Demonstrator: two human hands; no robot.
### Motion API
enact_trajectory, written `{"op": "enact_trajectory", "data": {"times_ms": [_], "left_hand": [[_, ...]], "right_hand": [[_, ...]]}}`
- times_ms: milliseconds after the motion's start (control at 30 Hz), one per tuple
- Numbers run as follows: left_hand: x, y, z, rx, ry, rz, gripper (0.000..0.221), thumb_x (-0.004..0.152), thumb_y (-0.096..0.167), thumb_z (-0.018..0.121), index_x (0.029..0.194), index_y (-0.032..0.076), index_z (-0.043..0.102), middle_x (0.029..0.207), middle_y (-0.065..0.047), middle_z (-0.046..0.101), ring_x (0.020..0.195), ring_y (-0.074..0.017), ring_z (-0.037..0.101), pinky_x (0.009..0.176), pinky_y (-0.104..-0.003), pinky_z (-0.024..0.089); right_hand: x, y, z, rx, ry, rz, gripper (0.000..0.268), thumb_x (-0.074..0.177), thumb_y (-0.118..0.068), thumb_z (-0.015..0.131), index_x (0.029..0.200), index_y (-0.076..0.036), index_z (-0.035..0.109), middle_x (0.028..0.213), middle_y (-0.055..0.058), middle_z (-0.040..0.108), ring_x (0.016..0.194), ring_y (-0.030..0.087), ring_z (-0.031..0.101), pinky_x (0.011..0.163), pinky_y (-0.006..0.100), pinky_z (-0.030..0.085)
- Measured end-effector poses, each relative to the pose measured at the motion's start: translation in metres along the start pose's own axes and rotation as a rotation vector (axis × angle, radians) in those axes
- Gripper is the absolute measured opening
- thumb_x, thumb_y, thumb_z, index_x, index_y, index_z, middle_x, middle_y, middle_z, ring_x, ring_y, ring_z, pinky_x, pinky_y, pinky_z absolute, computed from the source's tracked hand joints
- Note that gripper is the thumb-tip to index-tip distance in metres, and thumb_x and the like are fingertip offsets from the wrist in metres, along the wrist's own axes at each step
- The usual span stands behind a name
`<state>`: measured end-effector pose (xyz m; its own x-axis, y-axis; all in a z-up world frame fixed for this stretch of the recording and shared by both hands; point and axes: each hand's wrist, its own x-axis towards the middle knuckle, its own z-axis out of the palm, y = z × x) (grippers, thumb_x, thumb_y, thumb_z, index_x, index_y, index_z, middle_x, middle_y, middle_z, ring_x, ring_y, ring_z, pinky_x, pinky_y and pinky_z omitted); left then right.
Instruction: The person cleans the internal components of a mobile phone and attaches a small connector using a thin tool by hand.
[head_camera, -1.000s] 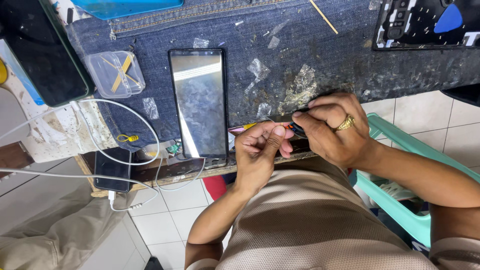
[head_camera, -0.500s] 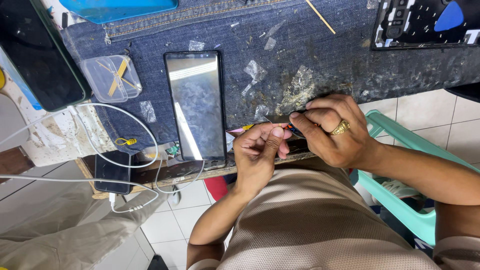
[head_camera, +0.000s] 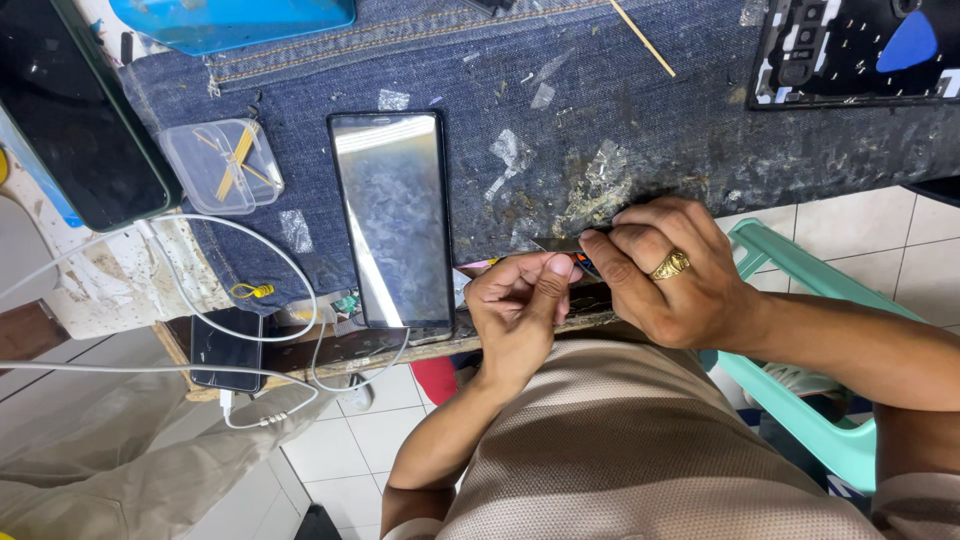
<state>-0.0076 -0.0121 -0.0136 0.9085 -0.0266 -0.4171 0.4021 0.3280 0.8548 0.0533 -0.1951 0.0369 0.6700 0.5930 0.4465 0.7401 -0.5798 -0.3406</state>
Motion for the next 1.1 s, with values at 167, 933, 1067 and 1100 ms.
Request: {"op": "enact_trajectory", "data": {"times_ms": [167, 933, 1067, 1100], "left_hand": [[-0.003, 0.002, 0.002, 0.003, 0.035, -0.042, 0.01, 0.103, 0.007, 0.068, 0.103, -0.002, 0.071, 0.084, -0.008, 0.074, 0.057, -0.0046, 0.053, 0.048, -0.021, 0.041], [-0.005, -0.009, 0.001, -0.007, 0.146, 0.089, 0.007, 0.102, 0.004, 0.071, 0.102, -0.002, 0.067, 0.089, -0.006, 0.073, 0.08, -0.0088, 0.069, 0.074, -0.022, 0.056], [-0.004, -0.014, -0.002, -0.003, 0.151, 0.105, 0.006, 0.101, 0.002, 0.071, 0.099, -0.003, 0.069, 0.087, -0.006, 0.074, 0.077, -0.0085, 0.069, 0.071, -0.021, 0.054], [-0.004, -0.015, -0.001, -0.014, 0.158, 0.105, 0.006, 0.101, 0.002, 0.071, 0.098, -0.002, 0.068, 0.086, -0.006, 0.073, 0.077, -0.0085, 0.069, 0.07, -0.021, 0.054]], "right_hand": [[0.001, 0.001, 0.001, 0.013, 0.019, 0.004, 0.032, 0.077, 0.003, 0.076, 0.109, 0.008, 0.072, 0.095, 0.013, 0.061, 0.092, 0.03, 0.064, 0.077, 0.044, 0.054], [0.008, -0.008, 0.007, -0.038, -0.03, -0.064, 0.03, 0.08, 0.001, 0.074, 0.109, 0.012, 0.073, 0.096, 0.015, 0.061, 0.095, 0.031, 0.064, 0.077, 0.045, 0.057], [0.007, -0.007, 0.006, -0.019, -0.046, -0.06, 0.03, 0.081, -0.001, 0.075, 0.108, 0.012, 0.073, 0.096, 0.016, 0.061, 0.095, 0.032, 0.064, 0.078, 0.046, 0.057], [0.007, -0.007, 0.006, -0.019, -0.041, -0.061, 0.03, 0.081, 0.0, 0.075, 0.108, 0.012, 0.073, 0.096, 0.015, 0.061, 0.095, 0.031, 0.064, 0.078, 0.045, 0.057]]}}
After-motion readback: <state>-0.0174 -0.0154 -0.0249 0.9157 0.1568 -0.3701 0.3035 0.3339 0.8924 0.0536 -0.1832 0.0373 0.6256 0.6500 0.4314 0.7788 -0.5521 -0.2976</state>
